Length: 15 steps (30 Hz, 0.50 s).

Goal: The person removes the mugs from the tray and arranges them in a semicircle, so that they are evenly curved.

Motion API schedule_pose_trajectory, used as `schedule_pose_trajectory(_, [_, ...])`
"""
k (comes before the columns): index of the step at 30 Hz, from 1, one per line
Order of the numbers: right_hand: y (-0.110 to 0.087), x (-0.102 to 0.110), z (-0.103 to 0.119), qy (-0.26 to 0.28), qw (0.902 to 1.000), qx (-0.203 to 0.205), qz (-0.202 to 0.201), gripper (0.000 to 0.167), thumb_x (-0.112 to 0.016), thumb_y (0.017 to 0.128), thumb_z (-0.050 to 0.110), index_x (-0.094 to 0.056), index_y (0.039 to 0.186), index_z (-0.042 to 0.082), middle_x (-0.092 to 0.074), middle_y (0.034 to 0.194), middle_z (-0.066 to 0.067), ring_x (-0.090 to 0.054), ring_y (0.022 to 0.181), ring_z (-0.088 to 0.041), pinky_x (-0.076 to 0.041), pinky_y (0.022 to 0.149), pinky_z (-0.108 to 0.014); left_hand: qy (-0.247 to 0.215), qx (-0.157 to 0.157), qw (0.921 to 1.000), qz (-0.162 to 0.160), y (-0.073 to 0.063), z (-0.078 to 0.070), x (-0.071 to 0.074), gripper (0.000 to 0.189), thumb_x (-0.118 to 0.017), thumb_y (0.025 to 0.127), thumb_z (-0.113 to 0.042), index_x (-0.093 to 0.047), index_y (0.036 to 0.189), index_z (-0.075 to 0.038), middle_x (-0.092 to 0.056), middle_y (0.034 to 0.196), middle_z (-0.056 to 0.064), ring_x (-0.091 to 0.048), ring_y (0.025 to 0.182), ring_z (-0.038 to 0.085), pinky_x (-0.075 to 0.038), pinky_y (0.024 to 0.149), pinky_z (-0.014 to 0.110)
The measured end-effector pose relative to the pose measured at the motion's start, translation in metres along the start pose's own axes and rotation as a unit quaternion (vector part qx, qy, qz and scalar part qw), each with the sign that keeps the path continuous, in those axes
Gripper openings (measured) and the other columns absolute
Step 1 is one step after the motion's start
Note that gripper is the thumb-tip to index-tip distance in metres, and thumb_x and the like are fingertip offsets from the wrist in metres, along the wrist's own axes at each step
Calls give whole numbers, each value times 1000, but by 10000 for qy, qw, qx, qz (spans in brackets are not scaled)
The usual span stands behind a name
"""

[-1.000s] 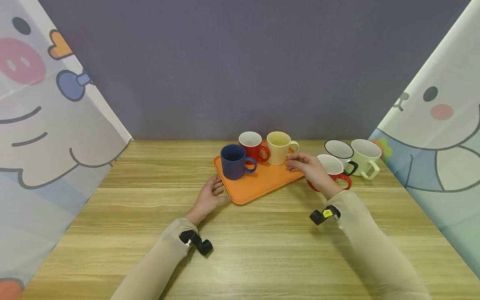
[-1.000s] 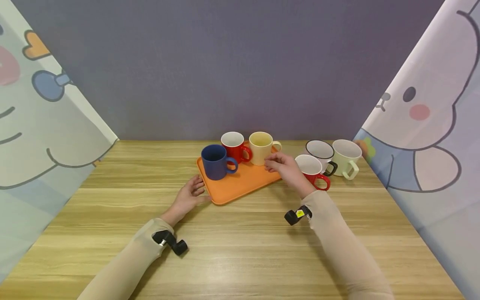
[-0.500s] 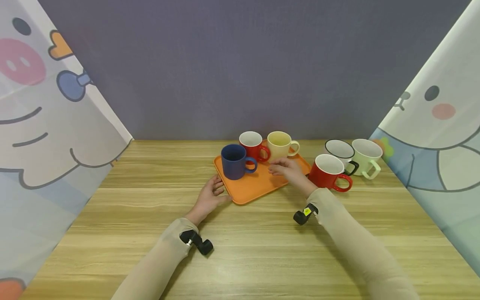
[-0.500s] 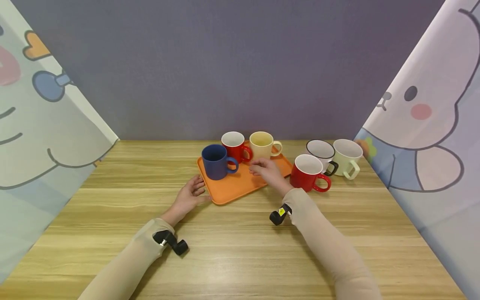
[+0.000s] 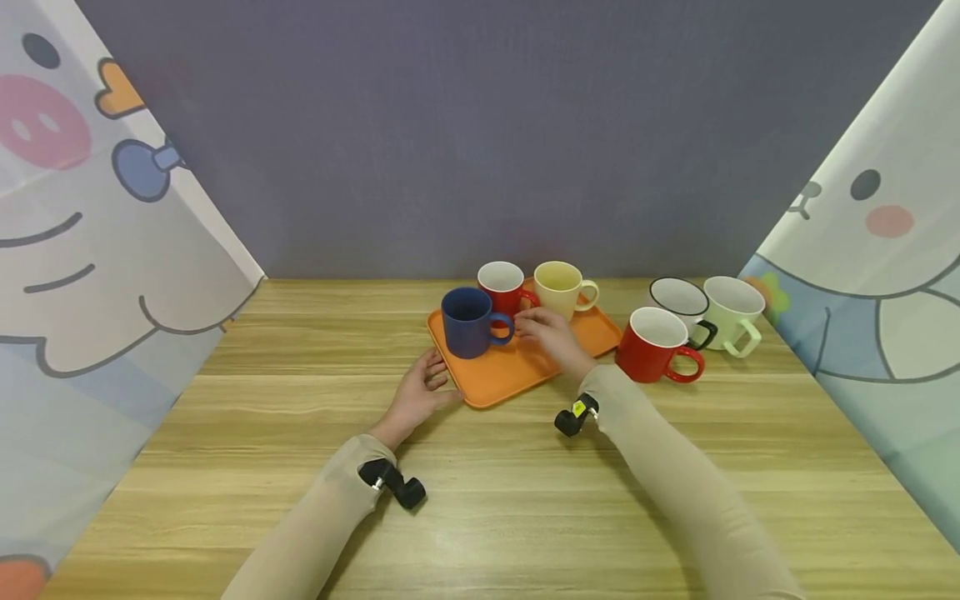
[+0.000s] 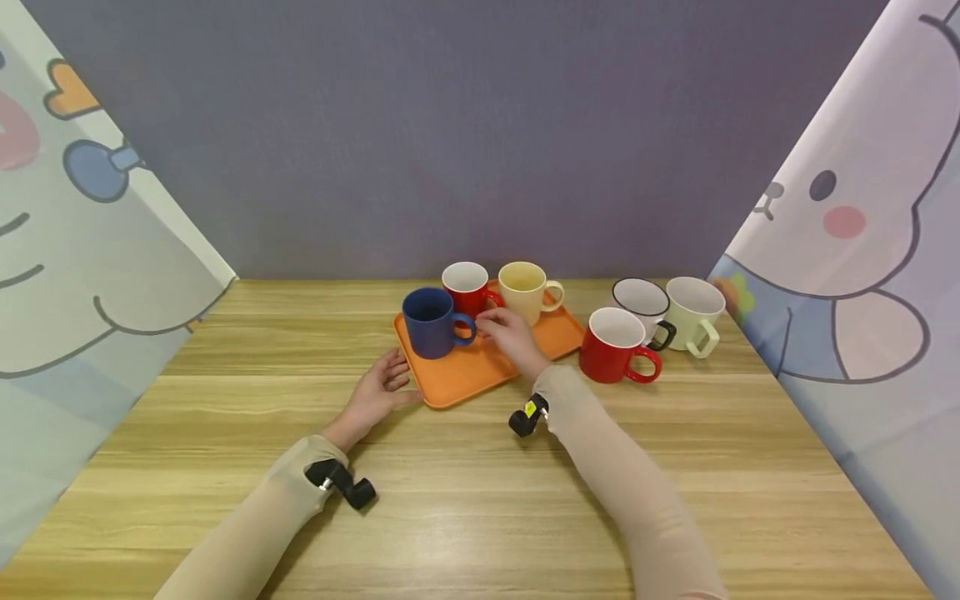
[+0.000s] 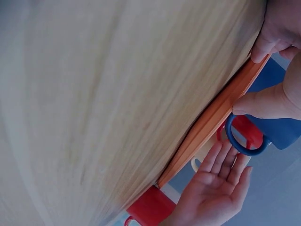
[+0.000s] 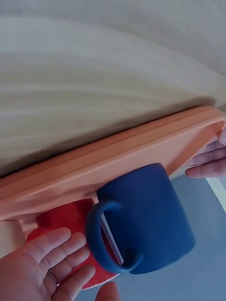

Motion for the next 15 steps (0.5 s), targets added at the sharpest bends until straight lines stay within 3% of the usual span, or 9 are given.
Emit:
schedule_pose_trajectory(5, [10,-8,-1,54,9998,-123,-167,29,-59,98,7,-61,116,-16,-64,111,-18,-60,87,-15,-56,93,-39,-2,47,10000,-9,0,0,1,93,-76,78,8,-19,151,14,-34,150,32,-40,134,45,-40,111,51])
schedule_pose_trajectory(10, [18,-17,-3,4,9997,-73,-224,26,-62,97,9,-64,111,-13,-66,98,-8,-63,93,-24,-54,85,-29,27,101,9999,10,-1,-1,1,94,-76,78,8,-18,152,13,-34,151,31,-40,135,44,-40,111,49])
schedule_pose_trajectory(15, [21,-24,-5,-120,9992,-1,-374,24,-66,96,13,-67,102,-11,-70,92,-18,-68,90,-29,-55,86,-29,-31,119,9999,-9,-1,-2,0,95,-76,77,8,-19,153,11,-34,151,30,-40,135,42,-40,111,48])
Point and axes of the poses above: each hand's wrist, its own y-axis towards the middle knuckle, its own x-axis out of the back of the hand, z = x × y, the point moved 2 cm from there along y, towards the middle knuckle
